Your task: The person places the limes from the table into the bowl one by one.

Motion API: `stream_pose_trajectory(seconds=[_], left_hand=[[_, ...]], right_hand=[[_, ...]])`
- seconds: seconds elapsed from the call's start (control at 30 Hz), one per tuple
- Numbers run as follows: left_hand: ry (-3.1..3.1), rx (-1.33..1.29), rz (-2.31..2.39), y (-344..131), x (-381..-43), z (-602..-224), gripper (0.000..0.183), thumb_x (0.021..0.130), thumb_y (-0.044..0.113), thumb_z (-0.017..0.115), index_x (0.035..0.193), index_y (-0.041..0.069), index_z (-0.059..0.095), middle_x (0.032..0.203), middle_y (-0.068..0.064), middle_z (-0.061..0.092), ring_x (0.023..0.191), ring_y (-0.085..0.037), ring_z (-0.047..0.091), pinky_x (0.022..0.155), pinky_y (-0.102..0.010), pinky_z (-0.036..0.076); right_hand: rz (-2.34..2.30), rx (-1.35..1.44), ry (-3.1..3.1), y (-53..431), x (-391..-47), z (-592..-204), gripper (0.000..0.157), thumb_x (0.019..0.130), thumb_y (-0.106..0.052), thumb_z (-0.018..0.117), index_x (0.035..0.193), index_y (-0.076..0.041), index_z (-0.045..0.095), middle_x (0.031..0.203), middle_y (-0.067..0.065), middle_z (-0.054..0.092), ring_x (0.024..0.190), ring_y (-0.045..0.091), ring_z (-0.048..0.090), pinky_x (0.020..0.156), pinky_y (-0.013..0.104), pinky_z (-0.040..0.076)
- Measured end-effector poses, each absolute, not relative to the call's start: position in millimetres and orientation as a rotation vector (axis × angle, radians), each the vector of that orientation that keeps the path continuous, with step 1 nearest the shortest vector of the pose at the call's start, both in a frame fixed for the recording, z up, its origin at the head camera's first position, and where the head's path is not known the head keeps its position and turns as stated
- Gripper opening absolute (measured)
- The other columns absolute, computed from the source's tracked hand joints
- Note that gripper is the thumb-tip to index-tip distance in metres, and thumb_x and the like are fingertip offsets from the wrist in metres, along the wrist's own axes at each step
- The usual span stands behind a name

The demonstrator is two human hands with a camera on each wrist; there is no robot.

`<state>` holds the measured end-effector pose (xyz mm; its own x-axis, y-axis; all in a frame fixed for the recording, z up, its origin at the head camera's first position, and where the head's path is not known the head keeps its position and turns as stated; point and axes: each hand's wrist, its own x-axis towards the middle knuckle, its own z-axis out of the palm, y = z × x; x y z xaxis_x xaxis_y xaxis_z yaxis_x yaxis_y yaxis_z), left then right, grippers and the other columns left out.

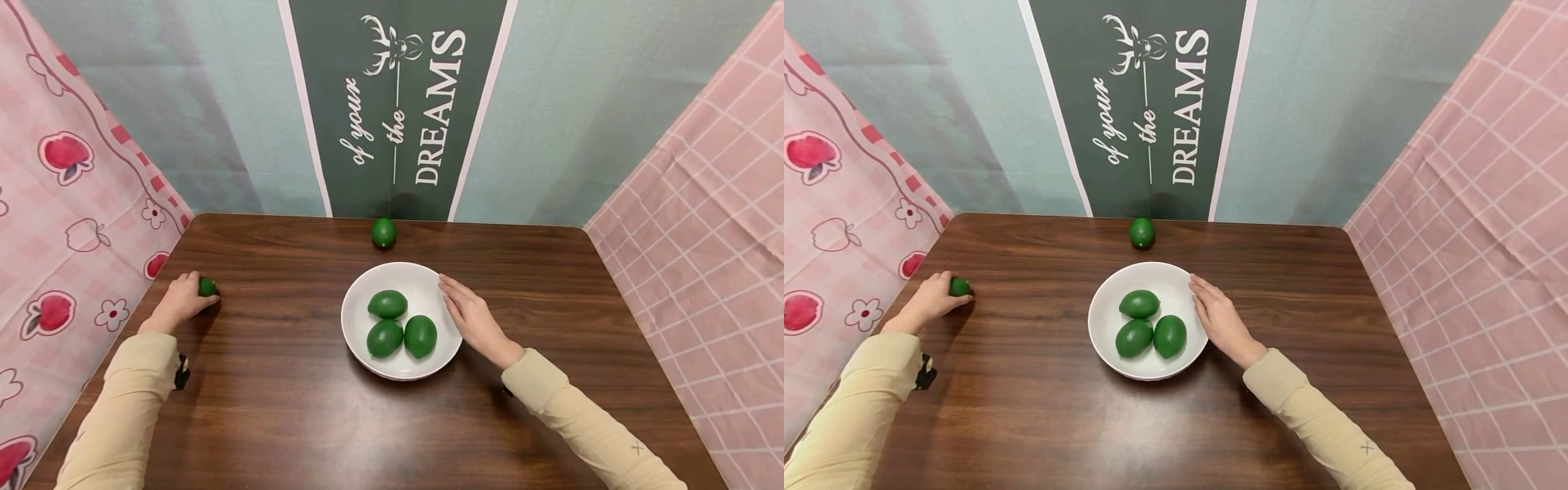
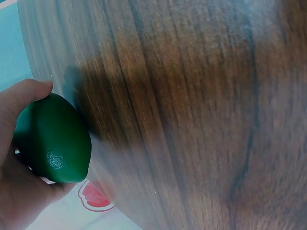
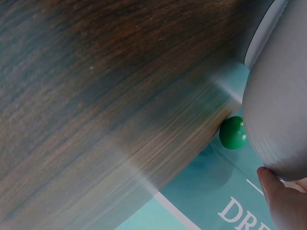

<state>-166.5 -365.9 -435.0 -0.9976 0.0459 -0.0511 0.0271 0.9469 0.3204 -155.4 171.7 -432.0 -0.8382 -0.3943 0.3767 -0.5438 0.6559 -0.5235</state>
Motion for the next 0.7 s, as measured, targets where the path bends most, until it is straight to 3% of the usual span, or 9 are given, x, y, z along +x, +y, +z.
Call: stream_pose_trajectory(seconds=[0.7], left_hand=[[3.076, 0.133, 0.511, -351.5, -175.1, -429.9, 0.053, 0.077, 0.016, 0.066, 0.108, -0.020, 0.041, 0.095, -0.037, 0.043, 0.082, -0.049, 0.046, 0.069, -0.055, 0.041]], right_hand=[[0.950, 0.763, -2.634, 170.8, -153.7, -429.7, 0.031, 0.093, -0.006, 0.050, 0.122, 0.003, 0.055, 0.132, 0.012, 0.049, 0.120, 0.027, 0.046, 0.097, 0.040, 0.039]])
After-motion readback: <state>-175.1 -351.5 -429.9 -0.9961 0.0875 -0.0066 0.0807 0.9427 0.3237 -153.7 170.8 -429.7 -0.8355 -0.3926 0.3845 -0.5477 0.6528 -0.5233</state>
